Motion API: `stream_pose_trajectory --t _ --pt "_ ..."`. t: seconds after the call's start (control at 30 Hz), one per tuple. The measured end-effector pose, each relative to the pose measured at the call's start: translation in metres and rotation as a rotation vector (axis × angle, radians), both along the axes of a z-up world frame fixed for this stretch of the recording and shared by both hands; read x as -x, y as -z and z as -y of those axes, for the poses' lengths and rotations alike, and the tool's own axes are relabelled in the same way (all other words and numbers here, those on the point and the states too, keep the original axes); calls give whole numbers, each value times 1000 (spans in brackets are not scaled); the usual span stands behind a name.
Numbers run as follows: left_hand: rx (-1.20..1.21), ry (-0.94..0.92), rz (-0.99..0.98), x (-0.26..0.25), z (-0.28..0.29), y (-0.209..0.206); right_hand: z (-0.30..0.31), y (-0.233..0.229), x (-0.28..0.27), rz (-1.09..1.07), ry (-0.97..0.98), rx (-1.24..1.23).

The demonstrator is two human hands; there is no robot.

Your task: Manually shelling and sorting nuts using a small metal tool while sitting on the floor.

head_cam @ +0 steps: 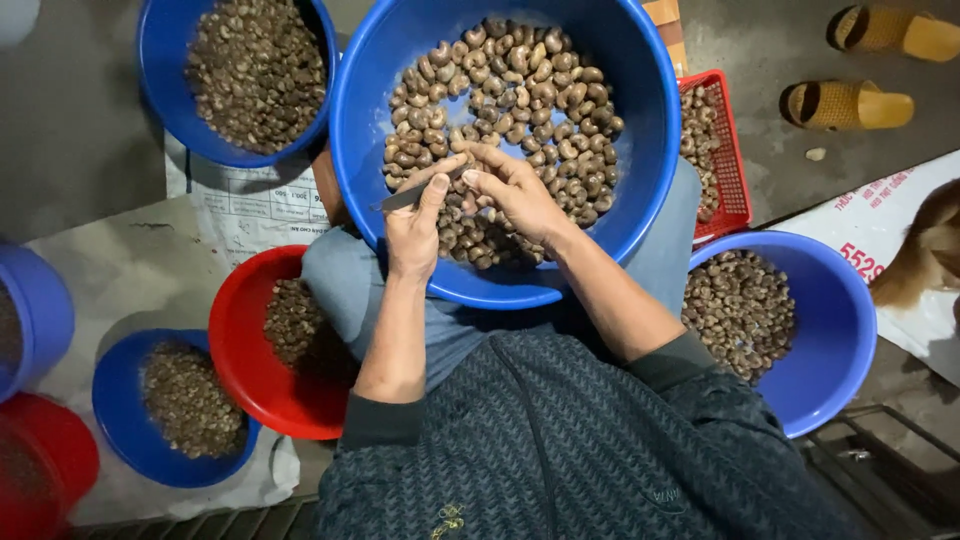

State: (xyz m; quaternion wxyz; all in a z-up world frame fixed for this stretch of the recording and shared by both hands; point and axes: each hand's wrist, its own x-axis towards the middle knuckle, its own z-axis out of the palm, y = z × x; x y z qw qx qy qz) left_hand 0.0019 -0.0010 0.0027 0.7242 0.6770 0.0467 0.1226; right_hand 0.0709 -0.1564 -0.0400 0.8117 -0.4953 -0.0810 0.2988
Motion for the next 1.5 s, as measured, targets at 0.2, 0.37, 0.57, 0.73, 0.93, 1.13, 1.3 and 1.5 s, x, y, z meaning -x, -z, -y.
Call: stream_pose_trajectory --t 0.2,0.37,0.57,0.73,0.93,1.13,1.3,1.5 --pt "31 -56 15 -4 0 4 1 -1 0 -23 -42 -41" --pt "25 -77 -3 1 5 -3 -1 -13 1 -8 -60 -63" --pt "71 -62 -2 1 4 7 0 -8 0 38 -79 -42" --pt "120 -57 5 -1 3 -1 0 -15 -1 49 -95 -29" --pt "21 -115 45 -5 0 5 2 -17 -2 -24 -33 -3" --pt "-126 -116 48 -4 1 -3 3 -18 -1 -98 -7 -30" --pt "-143 -101 99 -3 2 -4 2 -32 1 -17 13 80" --pt "-108 -52 157 -3 12 -9 1 -32 4 -62 33 -24"
